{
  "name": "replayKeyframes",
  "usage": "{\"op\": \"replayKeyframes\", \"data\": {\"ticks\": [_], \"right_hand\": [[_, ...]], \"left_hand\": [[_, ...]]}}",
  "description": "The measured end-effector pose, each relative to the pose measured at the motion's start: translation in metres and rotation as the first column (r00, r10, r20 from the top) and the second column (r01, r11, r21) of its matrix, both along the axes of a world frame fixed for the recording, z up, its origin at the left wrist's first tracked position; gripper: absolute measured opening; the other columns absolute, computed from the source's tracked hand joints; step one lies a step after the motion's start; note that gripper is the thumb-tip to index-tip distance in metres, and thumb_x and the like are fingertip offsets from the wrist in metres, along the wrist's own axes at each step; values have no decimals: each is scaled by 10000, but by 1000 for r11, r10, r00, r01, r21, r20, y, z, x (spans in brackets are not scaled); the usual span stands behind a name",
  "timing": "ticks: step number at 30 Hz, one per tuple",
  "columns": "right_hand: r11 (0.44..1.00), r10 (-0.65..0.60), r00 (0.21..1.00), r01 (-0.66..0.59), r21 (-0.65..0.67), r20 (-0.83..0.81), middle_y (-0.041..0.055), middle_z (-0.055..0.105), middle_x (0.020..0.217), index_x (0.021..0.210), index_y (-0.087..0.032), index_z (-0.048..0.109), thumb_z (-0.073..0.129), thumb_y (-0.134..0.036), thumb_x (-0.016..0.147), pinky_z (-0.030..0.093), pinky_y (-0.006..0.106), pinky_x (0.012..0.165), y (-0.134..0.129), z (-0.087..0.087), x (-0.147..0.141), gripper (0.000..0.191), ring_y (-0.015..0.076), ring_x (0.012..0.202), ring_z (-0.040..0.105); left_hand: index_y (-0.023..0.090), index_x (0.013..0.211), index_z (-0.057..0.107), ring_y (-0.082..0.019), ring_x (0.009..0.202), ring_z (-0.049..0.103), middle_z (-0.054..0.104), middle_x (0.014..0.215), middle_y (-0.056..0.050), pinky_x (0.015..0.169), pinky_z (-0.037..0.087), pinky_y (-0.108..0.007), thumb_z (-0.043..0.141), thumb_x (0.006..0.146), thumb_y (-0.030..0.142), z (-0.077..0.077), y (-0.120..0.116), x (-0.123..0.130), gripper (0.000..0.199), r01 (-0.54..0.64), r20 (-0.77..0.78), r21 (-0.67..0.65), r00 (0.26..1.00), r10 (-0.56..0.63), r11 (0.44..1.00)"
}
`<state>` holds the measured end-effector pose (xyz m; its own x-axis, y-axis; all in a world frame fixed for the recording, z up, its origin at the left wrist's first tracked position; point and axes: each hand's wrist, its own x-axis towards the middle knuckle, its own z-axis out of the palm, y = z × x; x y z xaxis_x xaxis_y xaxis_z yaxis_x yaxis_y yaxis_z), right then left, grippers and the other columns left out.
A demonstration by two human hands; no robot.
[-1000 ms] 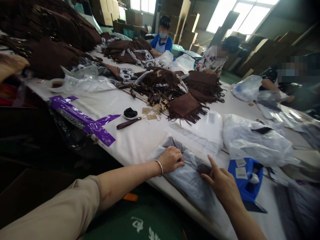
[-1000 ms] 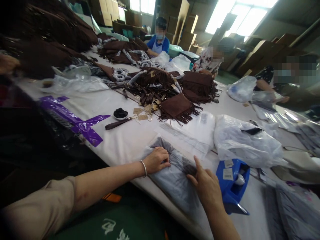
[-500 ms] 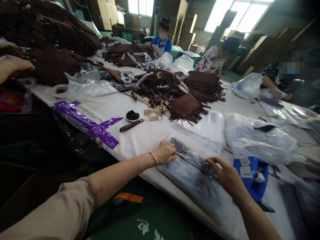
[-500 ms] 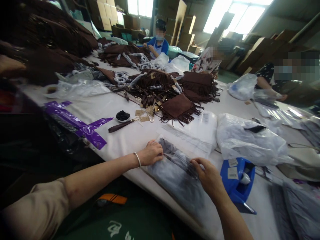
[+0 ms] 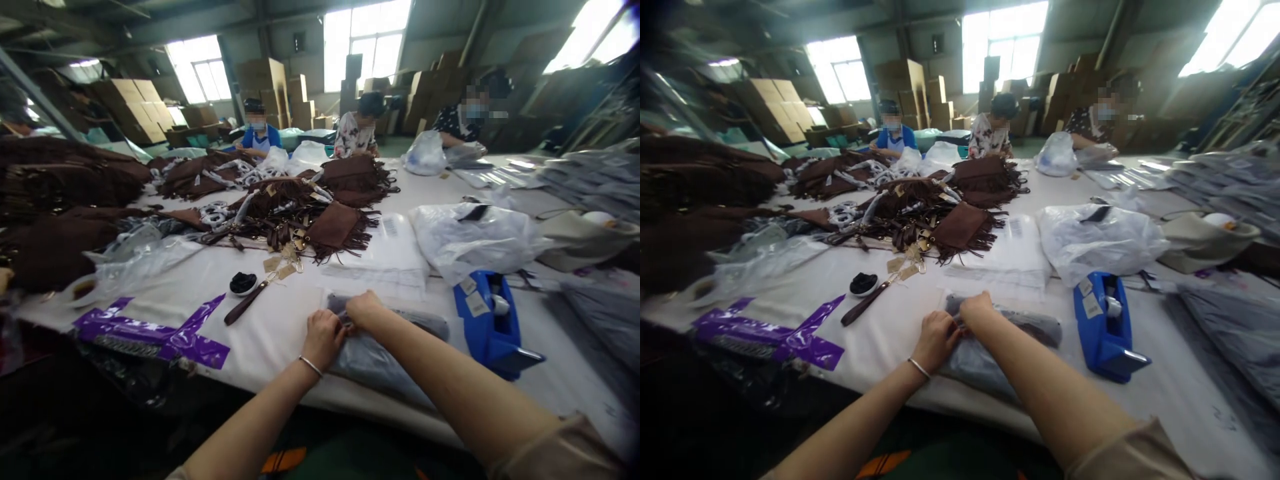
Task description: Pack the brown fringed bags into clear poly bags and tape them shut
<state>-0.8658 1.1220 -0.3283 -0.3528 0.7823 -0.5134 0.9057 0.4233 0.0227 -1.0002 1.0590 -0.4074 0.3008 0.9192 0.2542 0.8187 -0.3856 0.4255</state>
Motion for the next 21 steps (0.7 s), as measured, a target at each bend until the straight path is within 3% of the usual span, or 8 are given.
{"op": "replayKeyframes", "data": {"ticks": [5,8,10,12,15,19,21], "right_hand": [[976,-112,991,125,177,-79,106,534,1244,1160,-161,552,612,-443,814,304,524,1036,-4,0,20,451,268,1209,441],[976,-114,972,148,160,-206,107,475,1329,1350,-209,387,661,-536,736,326,507,1024,-15,-16,34,748,286,1228,423],[968,-169,949,211,139,-265,120,468,1340,1401,-210,306,639,-552,748,365,496,993,-16,-26,46,809,286,1206,448],[948,-250,920,296,119,-300,137,488,1317,1382,-181,337,576,-534,806,389,495,969,-13,-28,60,716,278,1174,482],[926,-338,879,374,47,-337,142,541,1263,1264,-151,486,531,-543,829,410,482,952,-13,-19,82,587,263,1137,522],[915,-398,824,386,-114,-403,170,563,1255,1222,-142,552,634,-706,621,442,424,929,-21,-3,101,829,313,1138,530],[896,-443,790,380,-230,-422,133,606,1208,1192,-180,586,725,-687,488,478,403,874,-23,-1,104,878,313,1074,573]], "left_hand": [[184,788,564,-212,911,529,588,863,-36,839,397,-364,592,836,247,-1,-6,1,84,-9,27,11,1000,8,1000],[183,789,573,-219,923,532,598,868,-38,848,402,-377,594,828,246,0,-5,2,77,-27,56,1,998,27,1000],[187,813,594,-224,940,539,615,886,-40,866,408,-394,590,822,244,2,-1,-1,58,-23,80,-20,996,24,1000],[196,887,620,-230,970,551,638,932,-49,888,419,-409,570,824,242,5,5,-10,93,-14,121,-30,992,18,999],[194,976,639,-240,972,583,663,979,-72,894,451,-413,545,828,319,4,10,-32,215,-39,171,-20,984,42,999],[259,908,682,-251,950,626,702,959,-28,891,492,-402,575,760,541,-17,21,-60,336,-81,202,29,977,74,996],[304,840,703,-260,924,652,725,908,10,862,522,-395,586,686,611,-25,31,-64,363,-76,211,48,975,65,996]]}}
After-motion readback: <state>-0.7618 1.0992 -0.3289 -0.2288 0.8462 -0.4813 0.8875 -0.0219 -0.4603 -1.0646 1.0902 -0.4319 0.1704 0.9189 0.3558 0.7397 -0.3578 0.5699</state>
